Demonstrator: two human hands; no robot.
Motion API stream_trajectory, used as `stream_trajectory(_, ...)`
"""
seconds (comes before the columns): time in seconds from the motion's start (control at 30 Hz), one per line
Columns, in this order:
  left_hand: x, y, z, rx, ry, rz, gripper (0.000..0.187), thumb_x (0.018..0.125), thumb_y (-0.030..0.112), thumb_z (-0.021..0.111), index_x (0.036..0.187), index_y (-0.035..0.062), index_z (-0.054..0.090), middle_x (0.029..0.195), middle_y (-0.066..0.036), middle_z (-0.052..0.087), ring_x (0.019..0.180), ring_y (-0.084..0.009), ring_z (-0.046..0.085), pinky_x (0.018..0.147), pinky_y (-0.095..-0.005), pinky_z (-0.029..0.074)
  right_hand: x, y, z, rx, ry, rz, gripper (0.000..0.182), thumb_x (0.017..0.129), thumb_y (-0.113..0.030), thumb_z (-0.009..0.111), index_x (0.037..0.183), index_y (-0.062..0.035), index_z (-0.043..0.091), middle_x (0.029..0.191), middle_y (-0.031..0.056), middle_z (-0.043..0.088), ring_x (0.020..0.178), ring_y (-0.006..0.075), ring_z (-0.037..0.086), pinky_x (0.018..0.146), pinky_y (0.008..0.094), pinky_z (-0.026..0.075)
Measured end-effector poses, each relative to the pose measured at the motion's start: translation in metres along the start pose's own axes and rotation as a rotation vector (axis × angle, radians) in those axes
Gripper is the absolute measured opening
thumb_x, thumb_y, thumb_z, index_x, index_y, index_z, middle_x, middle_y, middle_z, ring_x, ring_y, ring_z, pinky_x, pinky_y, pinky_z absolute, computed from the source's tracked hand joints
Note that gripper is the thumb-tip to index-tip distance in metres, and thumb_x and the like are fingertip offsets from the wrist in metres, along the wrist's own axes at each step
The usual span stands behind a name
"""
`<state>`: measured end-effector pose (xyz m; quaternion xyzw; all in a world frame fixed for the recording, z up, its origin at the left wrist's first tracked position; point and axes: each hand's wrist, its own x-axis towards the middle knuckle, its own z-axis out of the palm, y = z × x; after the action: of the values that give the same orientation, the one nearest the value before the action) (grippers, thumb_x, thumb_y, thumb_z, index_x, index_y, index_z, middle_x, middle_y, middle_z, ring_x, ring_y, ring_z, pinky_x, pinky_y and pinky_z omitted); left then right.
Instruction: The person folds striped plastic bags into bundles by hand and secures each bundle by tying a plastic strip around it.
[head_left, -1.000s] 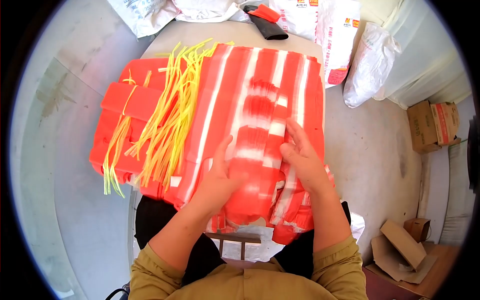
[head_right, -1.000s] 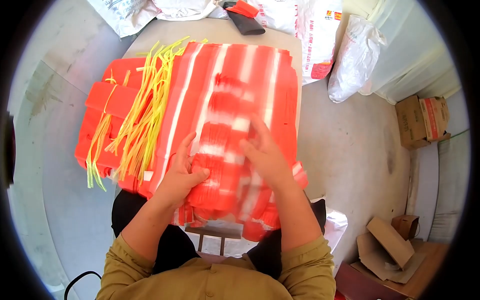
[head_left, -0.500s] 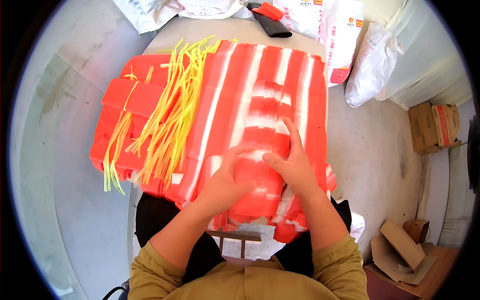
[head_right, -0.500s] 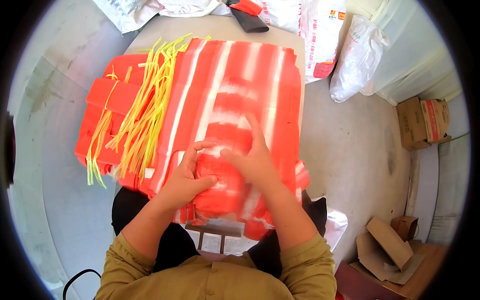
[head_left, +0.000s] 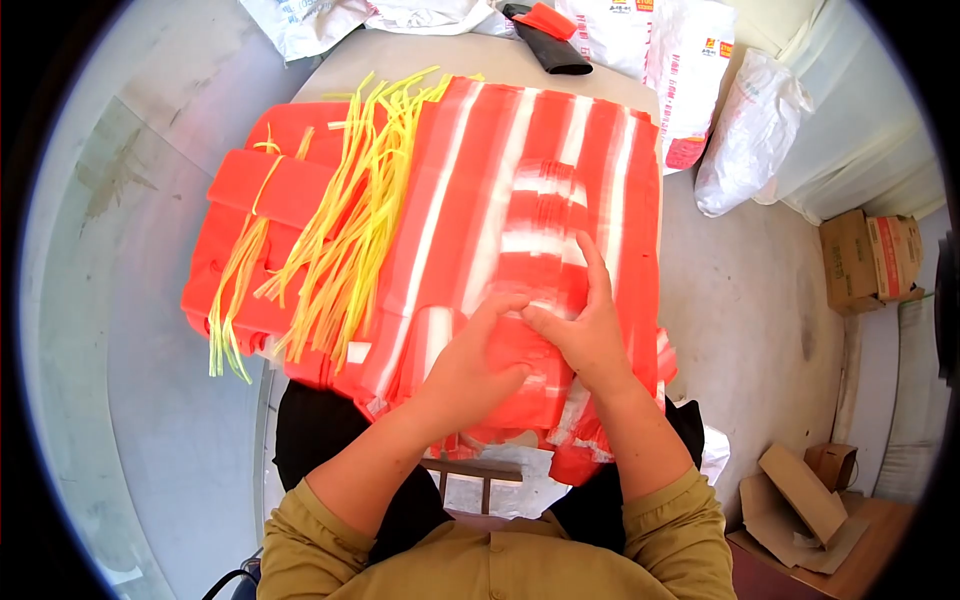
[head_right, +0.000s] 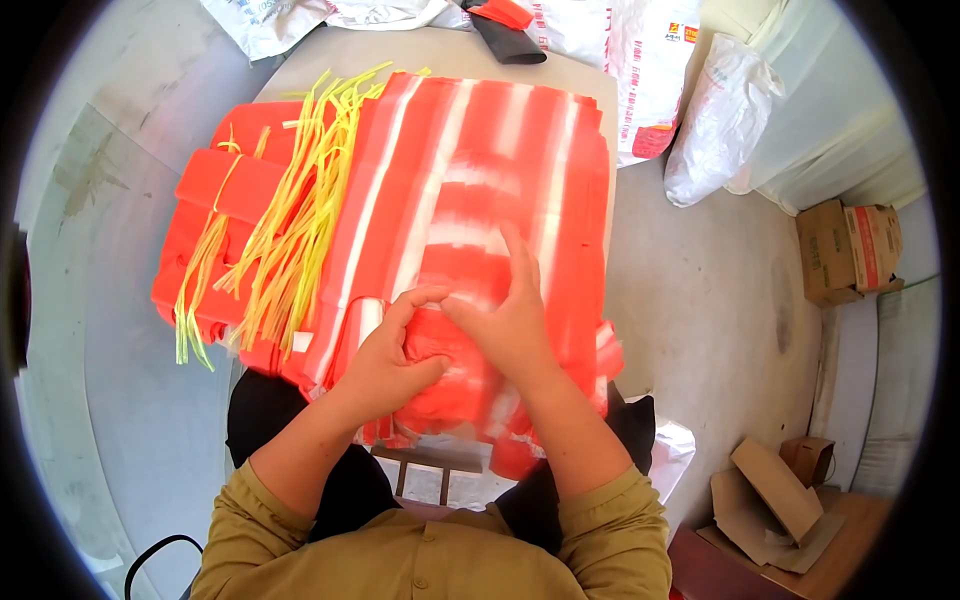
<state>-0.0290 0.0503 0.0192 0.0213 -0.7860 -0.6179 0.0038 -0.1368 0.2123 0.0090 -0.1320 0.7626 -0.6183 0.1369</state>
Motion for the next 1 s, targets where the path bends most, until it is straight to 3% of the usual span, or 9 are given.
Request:
stream_trajectory(0.17,0.001,-0.002,-0.003,-0.266,-0.012,-0.115,0.071,0.089,-0.007,0.067,0.154,0.0062,0.042,0.142,-0.007,0.049,0.121,-0.0112,0.056,0.099,-0.0273,0.051,-0.006,-0.021,0.002,0.541,0.027,0.102,0.11,0.083,-0.004,0.083,0.17,-0.008,0.014,0.166,0.0185,0.032,0.15,0.0284,0.041,0.117,0.0427,0.046)
stream_trajectory(0.27,0.002,-0.003,-0.004,-0.331,0.002,-0.127,0.071,0.088,-0.003,0.069,0.153,0.0076,0.043,0.145,-0.01,0.051,0.128,-0.0173,0.054,0.105,-0.0314,0.048,-0.01,-0.026,0.001,0.53,-0.036,0.155,0.113,0.083,-0.002,0.081,0.17,-0.0081,0.01,0.165,0.0174,0.032,0.149,0.0296,0.042,0.116,0.0433,0.047)
stream_trajectory(0.3,0.002,-0.007,-0.002,-0.327,0.01,-0.138,0.071,0.087,0.003,0.071,0.152,0.0086,0.045,0.148,-0.013,0.053,0.137,-0.0244,0.052,0.111,-0.0357,0.045,-0.011,-0.024,0.001,0.428,-0.045,0.123,0.112,0.083,-0.005,0.082,0.17,-0.0062,0.01,0.164,0.0186,0.033,0.147,0.0293,0.045,0.114,0.0419,0.049)
stream_trajectory(0.37,0.002,-0.006,0.0,-0.268,0.019,-0.135,0.071,0.087,0.005,0.073,0.152,0.0081,0.046,0.148,-0.013,0.054,0.139,-0.0257,0.052,0.113,-0.0366,0.044,-0.012,-0.015,0.001,0.222,-0.056,0.058,0.111,0.083,-0.009,0.082,0.168,-0.0023,0.012,0.162,0.021,0.035,0.142,0.0287,0.049,0.109,0.039,0.053)
stream_trajectory(0.43,0.003,0.002,0.002,-0.155,0.026,-0.108,0.072,0.087,-0.002,0.071,0.154,0.0052,0.044,0.141,-0.009,0.054,0.126,-0.0142,0.056,0.104,-0.0298,0.048,-0.011,-0.008,0.003,0.162,-0.044,0.005,0.112,0.081,-0.01,0.084,0.168,-0.0015,0.013,0.163,0.0215,0.034,0.143,0.0291,0.048,0.109,0.0392,0.052)
stream_trajectory(0.47,0.003,0.003,0.002,-0.125,0.026,-0.1,0.071,0.087,0.0,0.071,0.153,0.0048,0.045,0.143,-0.01,0.054,0.129,-0.0158,0.055,0.106,-0.0303,0.047,-0.011,-0.005,0.004,0.132,-0.038,-0.021,0.113,0.08,-0.011,0.085,0.168,-0.0011,0.014,0.163,0.0217,0.033,0.143,0.0293,0.048,0.11,0.0393,0.052)
stream_trajectory(0.63,0.002,-0.001,0.004,-0.049,0.022,-0.044,0.07,0.088,0.005,0.072,0.153,0.0033,0.046,0.15,-0.013,0.054,0.139,-0.0205,0.051,0.112,-0.0326,0.044,-0.009,-0.001,0.007,0.098,-0.012,-0.009,0.113,0.078,-0.012,0.085,0.167,-0.0001,0.016,0.164,0.0228,0.032,0.145,0.0298,0.045,0.112,0.0399,0.05)
stream_trajectory(0.73,0.002,0.0,0.004,-0.06,0.017,-0.08,0.073,0.086,0.012,0.076,0.153,0.0098,0.047,0.15,-0.019,0.055,0.143,-0.0368,0.052,0.116,-0.0441,0.044,-0.009,-0.002,0.007,0.105,-0.013,0.01,0.113,0.079,-0.011,0.085,0.167,0.0001,0.016,0.163,0.0229,0.034,0.144,0.0293,0.047,0.111,0.0395,0.05)
stream_trajectory(1.0,0.0,0.017,0.0,0.014,0.057,-0.083,0.077,0.088,0.019,0.078,0.156,0.0091,0.044,0.153,-0.02,0.053,0.14,-0.0389,0.054,0.114,-0.0452,0.046,-0.008,-0.011,0.007,0.238,-0.035,0.067,0.115,0.079,-0.006,0.084,0.168,-0.0016,0.012,0.156,0.0209,0.043,0.135,0.0273,0.056,0.104,0.0382,0.055)
